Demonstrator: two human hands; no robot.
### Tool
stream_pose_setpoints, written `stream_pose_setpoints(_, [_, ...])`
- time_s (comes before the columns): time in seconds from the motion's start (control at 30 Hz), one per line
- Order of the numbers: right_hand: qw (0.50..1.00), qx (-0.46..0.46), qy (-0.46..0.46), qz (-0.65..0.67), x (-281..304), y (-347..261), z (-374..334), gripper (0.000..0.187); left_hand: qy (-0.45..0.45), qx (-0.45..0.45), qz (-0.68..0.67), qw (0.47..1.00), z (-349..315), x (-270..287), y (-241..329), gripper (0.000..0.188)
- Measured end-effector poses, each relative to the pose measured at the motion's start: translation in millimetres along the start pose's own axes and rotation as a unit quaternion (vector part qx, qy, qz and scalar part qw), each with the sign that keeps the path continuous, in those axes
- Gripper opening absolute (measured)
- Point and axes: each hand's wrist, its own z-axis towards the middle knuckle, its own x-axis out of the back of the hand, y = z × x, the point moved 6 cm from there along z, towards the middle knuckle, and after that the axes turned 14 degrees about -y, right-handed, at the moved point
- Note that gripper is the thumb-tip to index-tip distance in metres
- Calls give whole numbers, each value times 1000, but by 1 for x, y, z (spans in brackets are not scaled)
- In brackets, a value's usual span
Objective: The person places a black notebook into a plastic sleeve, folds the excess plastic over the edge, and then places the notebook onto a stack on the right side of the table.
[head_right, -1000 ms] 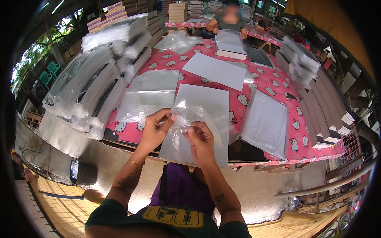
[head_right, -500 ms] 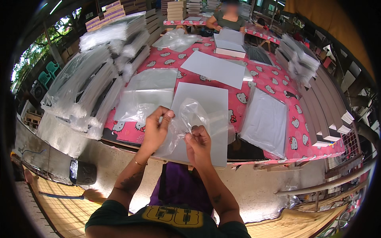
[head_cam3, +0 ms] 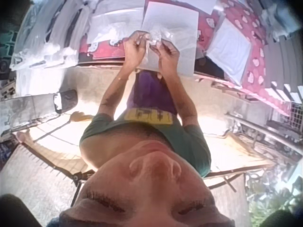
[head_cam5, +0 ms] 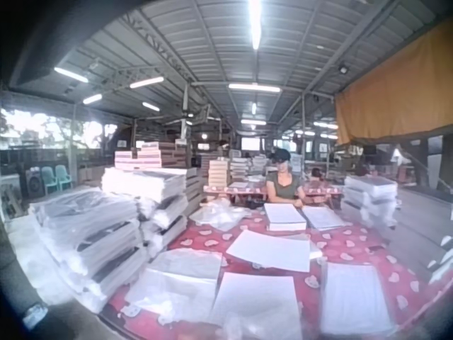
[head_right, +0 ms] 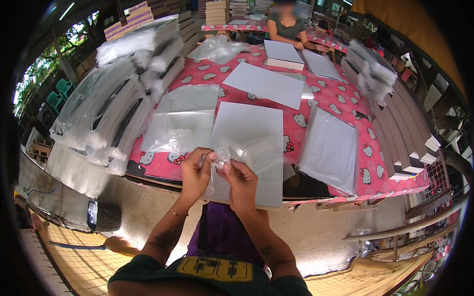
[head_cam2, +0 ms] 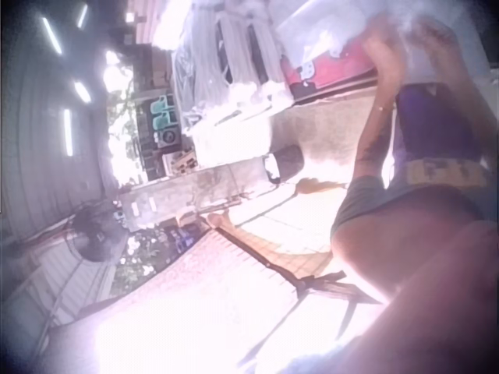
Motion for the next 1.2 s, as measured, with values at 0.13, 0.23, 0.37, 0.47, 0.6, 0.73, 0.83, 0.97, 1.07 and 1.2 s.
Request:
stream_pose_setpoints(0.13, [988, 126, -79, -30, 11, -6, -2, 14, 89, 81, -1, 993, 7, 21, -17, 9])
stream_pose_setpoints(0.23, [993, 45, -79, 77, -12, -18, -5, 19, 102, 107, -22, 989, 8, 36, -11, 6])
stream_pose_setpoints(0.37, [992, -65, -57, 93, -8, -34, 4, 26, 88, -184, 193, 960, -8, 29, 8, 10])
stream_pose_setpoints(0.47, [981, -74, -177, -5, 17, -82, 14, 24, -73, -5, 62, 995, 3, 68, -45, 14])
stream_pose_setpoints(0.6, [791, -51, -396, -463, -32, -104, 15, 18, -370, -174, 4, 913, 22, 60, 68, 8])
stream_pose_setpoints(0.73, [541, 48, -304, -783, -81, -129, 16, 25, -316, -152, 333, 875, 36, 13, 88, 11])
stream_pose_setpoints(0.83, [403, -14, -85, -911, 10, -161, 38, 30, -132, -115, 365, 914, 63, 43, 70, 9])
stream_pose_setpoints(0.97, [505, -66, -102, -855, 29, -198, 7, 33, -92, -199, 459, 861, 57, 56, 82, 20])
stream_pose_setpoints(1.07, [504, -282, -214, -788, 49, -187, -15, 42, -245, -239, 203, 917, 46, 79, 58, 38])
stream_pose_setpoints(1.2, [939, -53, -246, -235, 44, -181, -16, 41, -267, -6, -447, 854, -2, 84, 53, 34])
